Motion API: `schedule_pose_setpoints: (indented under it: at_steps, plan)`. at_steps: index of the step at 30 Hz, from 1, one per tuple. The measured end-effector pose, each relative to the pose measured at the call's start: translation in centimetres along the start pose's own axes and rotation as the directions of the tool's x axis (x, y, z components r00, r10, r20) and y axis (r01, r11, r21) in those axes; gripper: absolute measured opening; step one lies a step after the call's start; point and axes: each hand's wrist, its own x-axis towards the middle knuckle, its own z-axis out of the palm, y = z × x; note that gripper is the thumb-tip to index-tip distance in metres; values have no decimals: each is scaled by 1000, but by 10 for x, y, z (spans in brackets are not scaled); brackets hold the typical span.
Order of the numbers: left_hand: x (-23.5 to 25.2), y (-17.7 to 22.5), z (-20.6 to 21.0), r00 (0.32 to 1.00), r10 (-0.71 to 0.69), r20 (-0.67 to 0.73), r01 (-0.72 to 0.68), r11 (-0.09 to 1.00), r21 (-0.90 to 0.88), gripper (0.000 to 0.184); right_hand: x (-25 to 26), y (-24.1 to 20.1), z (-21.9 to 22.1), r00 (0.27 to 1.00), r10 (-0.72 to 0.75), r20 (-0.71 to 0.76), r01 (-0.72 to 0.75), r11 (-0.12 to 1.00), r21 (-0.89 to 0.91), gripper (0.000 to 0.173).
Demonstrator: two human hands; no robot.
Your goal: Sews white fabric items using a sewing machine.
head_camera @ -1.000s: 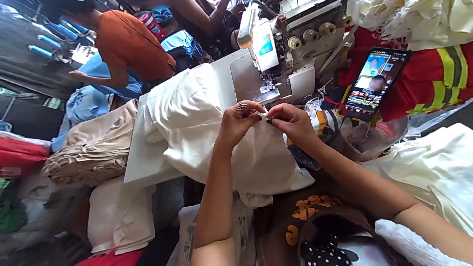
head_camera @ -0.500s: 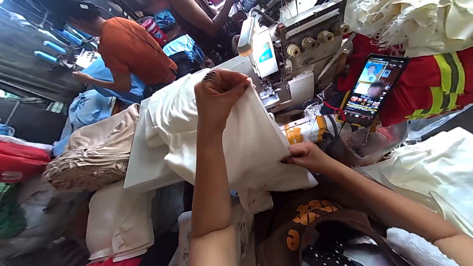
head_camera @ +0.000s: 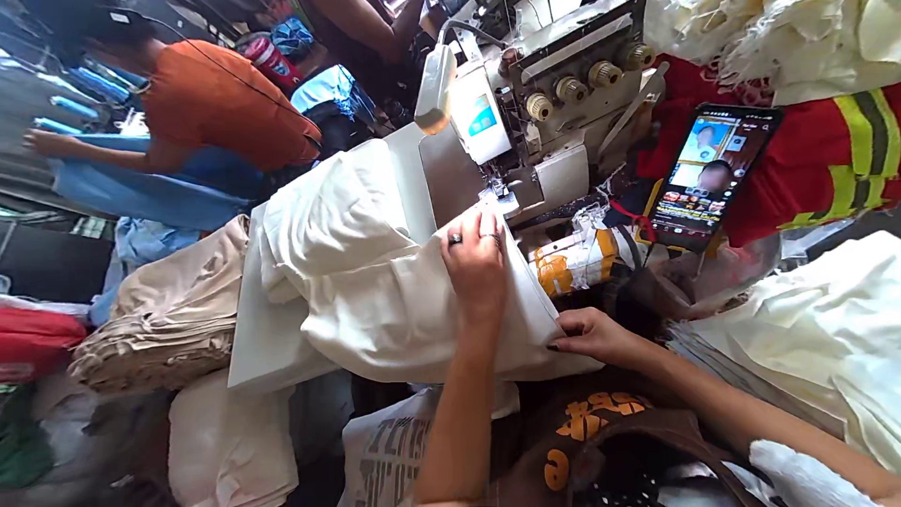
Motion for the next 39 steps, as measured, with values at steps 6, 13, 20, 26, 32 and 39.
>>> schedule_pose_setpoints:
  at_steps: [6,13,20,26,32,39]
  plan:
    - [-7,23,9,1000,5,-2,-5,999,53,31,-25,-7,3,998,24,-63,-22,999,42,12]
    - [14,2,14,999,14,42,-10,996,-93,35,-3,-20,0,979,-73,-191,68,997,-36,14]
    - [-30,-56,-10,992,-123,-31,117,981,-152,34,38,-31,-6,971,-147,-191,128,986,-107,17]
    - [-149,-124,-61,850,-470,-239,456,883,-113,36,51,-35,-6,967,-66,-245,49,996,-78,19]
    - [-251,-151,-55,388,-920,51,858,341,-385,56,43,-35,-4,982,-11,-190,-20,987,-157,29]
    - [-259,-75,-19,251,-837,486,963,166,-213,31,26,-15,4,970,202,-133,-212,975,-65,34]
